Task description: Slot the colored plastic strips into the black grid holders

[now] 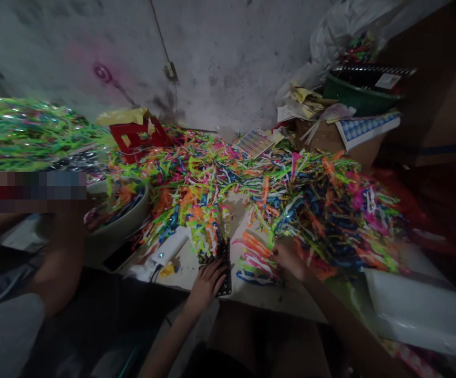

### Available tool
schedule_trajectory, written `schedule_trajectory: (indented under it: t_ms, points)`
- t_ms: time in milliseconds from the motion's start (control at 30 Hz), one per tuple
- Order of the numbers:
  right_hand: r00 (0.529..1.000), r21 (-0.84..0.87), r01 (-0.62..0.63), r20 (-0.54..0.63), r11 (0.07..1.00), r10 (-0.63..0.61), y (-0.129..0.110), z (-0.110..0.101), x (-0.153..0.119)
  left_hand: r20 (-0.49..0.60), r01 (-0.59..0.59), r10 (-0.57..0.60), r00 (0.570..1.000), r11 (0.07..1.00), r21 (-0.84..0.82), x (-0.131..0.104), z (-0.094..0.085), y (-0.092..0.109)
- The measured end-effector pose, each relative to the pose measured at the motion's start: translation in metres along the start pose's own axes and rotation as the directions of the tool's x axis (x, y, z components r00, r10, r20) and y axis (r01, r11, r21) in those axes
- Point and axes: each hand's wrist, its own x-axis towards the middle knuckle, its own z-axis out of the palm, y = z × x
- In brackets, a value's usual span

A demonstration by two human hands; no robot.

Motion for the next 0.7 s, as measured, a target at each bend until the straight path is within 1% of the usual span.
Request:
schedule_trajectory:
  t_ms: [100,233,300,400,467,600,700]
  points:
    - [1.000,-0.044,0.014,-0.008,0.999,-0.014,-0.002,-0.001,-0.003,0.004,0.059,-0.059,0.998,0.998,0.018,-0.011,-0.001,0.004]
    - [0.999,-0.065,0.029,-0.012,0.997,-0.029,-0.001,0.001,-0.004,0.008,0.033,-0.034,0.999,0.997,0.065,-0.022,0.004,0.000]
    - [1.000,-0.023,0.025,-0.003,0.999,-0.025,0.000,0.005,-0.003,0.012,0.013,-0.014,1.000,0.997,0.075,-0.024,0.005,-0.005]
    - [1.000,0.104,0.007,-0.022,0.995,-0.005,0.001,0.012,-0.001,0.037,-0.022,0.019,0.999,0.997,0.079,-0.023,0.004,-0.012]
    - [0.999,0.156,-0.014,-0.030,0.988,0.019,0.001,0.018,0.001,0.055,-0.037,0.033,0.998,0.996,0.086,-0.021,0.002,-0.015]
    - [0.998,0.181,-0.045,-0.029,0.983,0.051,0.000,0.027,0.002,0.076,-0.051,0.044,0.996,0.994,0.095,-0.021,0.000,-0.016]
    - [0.997,0.202,-0.054,-0.045,0.978,0.064,-0.002,0.026,-0.003,0.076,-0.051,0.044,0.996,0.994,0.102,-0.021,0.000,-0.015]
